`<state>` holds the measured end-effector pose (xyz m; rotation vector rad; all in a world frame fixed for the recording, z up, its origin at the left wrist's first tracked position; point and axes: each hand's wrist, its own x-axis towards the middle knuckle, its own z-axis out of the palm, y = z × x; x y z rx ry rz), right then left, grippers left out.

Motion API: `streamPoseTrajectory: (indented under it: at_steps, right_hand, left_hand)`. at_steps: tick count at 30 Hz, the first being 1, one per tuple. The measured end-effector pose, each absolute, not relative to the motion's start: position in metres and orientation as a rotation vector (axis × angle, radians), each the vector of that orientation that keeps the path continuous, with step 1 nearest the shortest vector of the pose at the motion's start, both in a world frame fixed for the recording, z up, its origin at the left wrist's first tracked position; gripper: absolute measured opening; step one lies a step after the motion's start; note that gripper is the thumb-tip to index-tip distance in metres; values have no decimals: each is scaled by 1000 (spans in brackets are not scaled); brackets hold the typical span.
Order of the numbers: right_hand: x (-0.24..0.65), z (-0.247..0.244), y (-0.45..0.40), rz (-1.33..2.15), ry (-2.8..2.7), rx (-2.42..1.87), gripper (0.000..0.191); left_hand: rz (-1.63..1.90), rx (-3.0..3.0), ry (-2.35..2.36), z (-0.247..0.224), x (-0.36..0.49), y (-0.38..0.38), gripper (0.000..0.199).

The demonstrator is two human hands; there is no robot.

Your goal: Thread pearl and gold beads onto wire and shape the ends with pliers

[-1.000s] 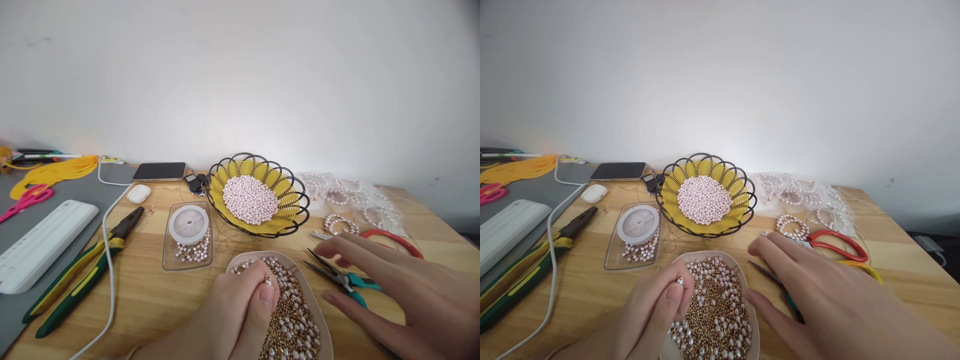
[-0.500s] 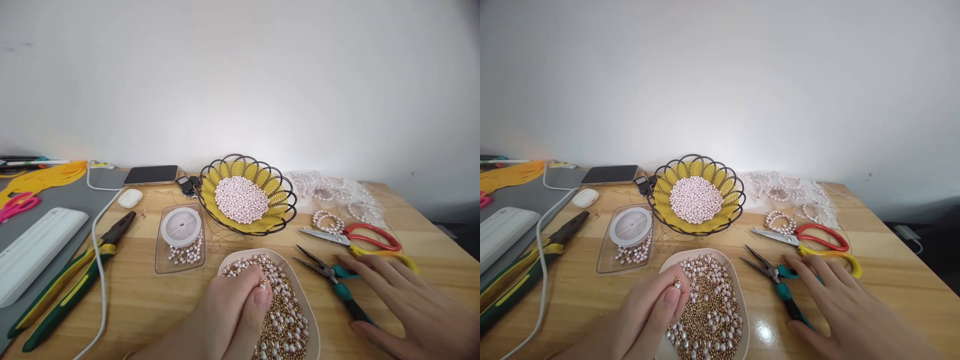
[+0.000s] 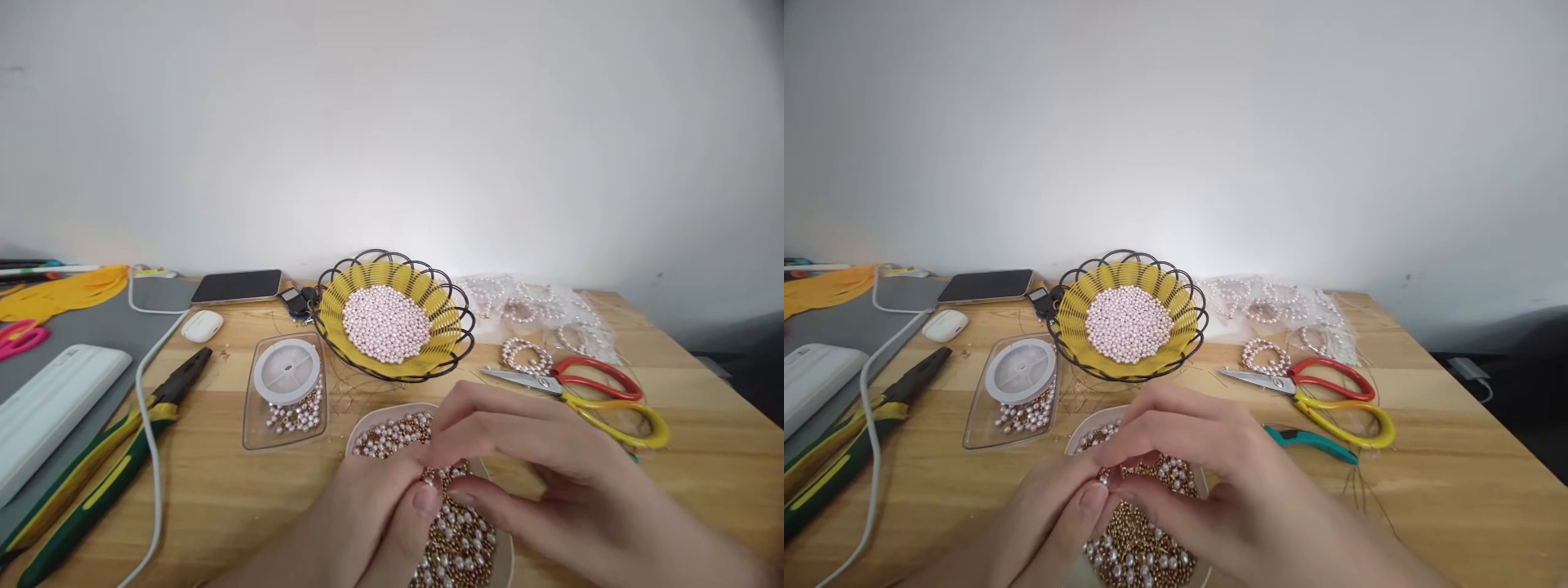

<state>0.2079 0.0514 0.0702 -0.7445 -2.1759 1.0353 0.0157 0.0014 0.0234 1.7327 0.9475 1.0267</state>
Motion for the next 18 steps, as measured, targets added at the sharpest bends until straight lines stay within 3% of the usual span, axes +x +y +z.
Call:
streamPoseTrajectory:
  at_steps: [7, 12, 15, 18]
  right_hand:
    - [207, 56, 71, 1224, -2125, -593, 25]
    - [205, 56, 76, 1264, -2123, -558, 20]
    - [206, 61, 73, 1209, -2160, -614, 18]
    - [224, 59, 67, 942, -2344, -875, 13]
  left_hand:
    - [1072, 1753, 987, 24, 18, 1, 49]
    - [967, 1717, 920, 21, 12, 5, 42]
    - [908, 1724, 852, 15, 10, 9, 40]
    - [867, 1754, 837, 11, 9, 11, 37]
